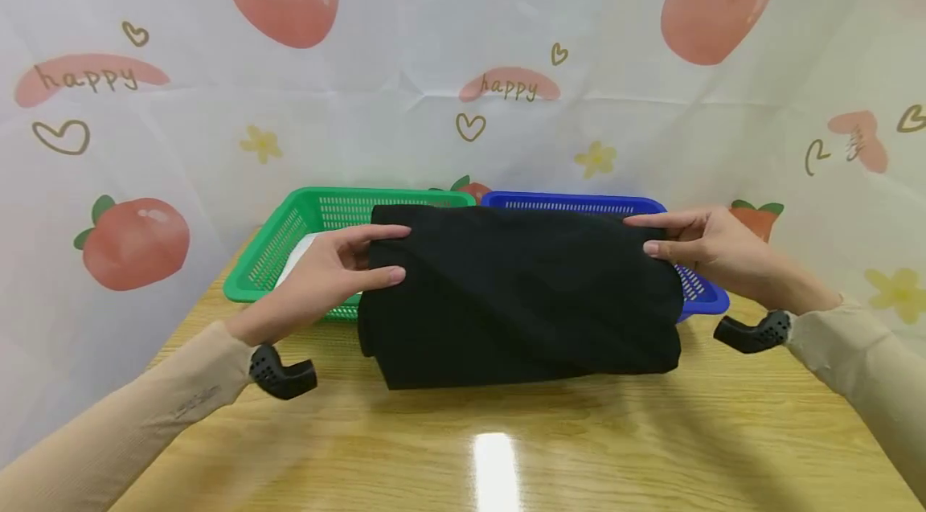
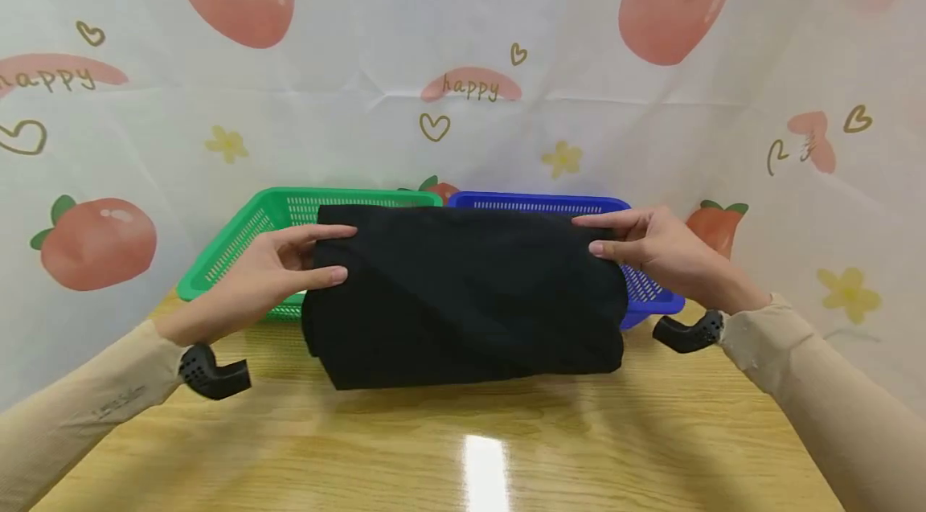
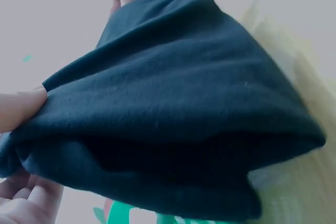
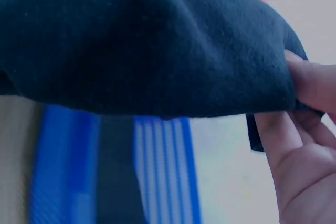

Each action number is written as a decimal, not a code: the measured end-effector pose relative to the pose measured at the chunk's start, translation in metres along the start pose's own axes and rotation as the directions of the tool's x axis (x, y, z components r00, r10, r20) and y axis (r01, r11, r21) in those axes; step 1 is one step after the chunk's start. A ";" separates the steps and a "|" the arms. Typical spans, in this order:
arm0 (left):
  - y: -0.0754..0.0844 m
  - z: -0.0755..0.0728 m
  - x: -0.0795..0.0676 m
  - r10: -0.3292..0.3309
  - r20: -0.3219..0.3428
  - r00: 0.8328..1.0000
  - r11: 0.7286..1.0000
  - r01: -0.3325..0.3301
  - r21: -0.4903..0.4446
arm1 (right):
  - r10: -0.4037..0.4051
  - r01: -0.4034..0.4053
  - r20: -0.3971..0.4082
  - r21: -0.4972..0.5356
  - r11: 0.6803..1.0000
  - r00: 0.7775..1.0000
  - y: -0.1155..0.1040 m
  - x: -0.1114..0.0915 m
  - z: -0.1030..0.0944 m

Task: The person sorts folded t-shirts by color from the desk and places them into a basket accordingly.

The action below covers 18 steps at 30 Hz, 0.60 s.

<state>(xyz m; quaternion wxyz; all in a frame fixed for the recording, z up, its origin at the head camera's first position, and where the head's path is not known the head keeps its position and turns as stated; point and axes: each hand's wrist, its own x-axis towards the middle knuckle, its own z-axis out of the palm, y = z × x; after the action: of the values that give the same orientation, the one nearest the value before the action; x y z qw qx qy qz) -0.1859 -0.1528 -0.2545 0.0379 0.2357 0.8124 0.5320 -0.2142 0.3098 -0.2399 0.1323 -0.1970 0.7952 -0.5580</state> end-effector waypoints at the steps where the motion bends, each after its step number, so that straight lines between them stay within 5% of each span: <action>1: 0.000 0.003 0.009 0.003 0.013 1.000 1.000 -0.003 -0.015 | 0.000 0.000 -0.012 -0.022 1.000 1.000 0.000 0.000 -0.007; 9: -0.005 0.022 0.077 0.029 0.104 0.994 0.994 -0.018 -0.109 | -0.004 -0.034 -0.156 -0.237 0.971 0.988 0.016 0.008 -0.053; 18: -0.033 0.045 0.142 0.051 0.165 0.985 0.982 -0.020 -0.187 | 0.005 -0.029 -0.164 -0.144 0.989 0.987 0.045 0.016 -0.081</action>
<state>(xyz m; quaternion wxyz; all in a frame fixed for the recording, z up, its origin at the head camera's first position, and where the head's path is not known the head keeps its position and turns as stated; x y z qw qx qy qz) -0.3089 -0.0651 -0.2757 0.1187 0.2898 0.7492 0.5837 -0.2712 0.3836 -0.2547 0.0569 -0.1531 0.8437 -0.5113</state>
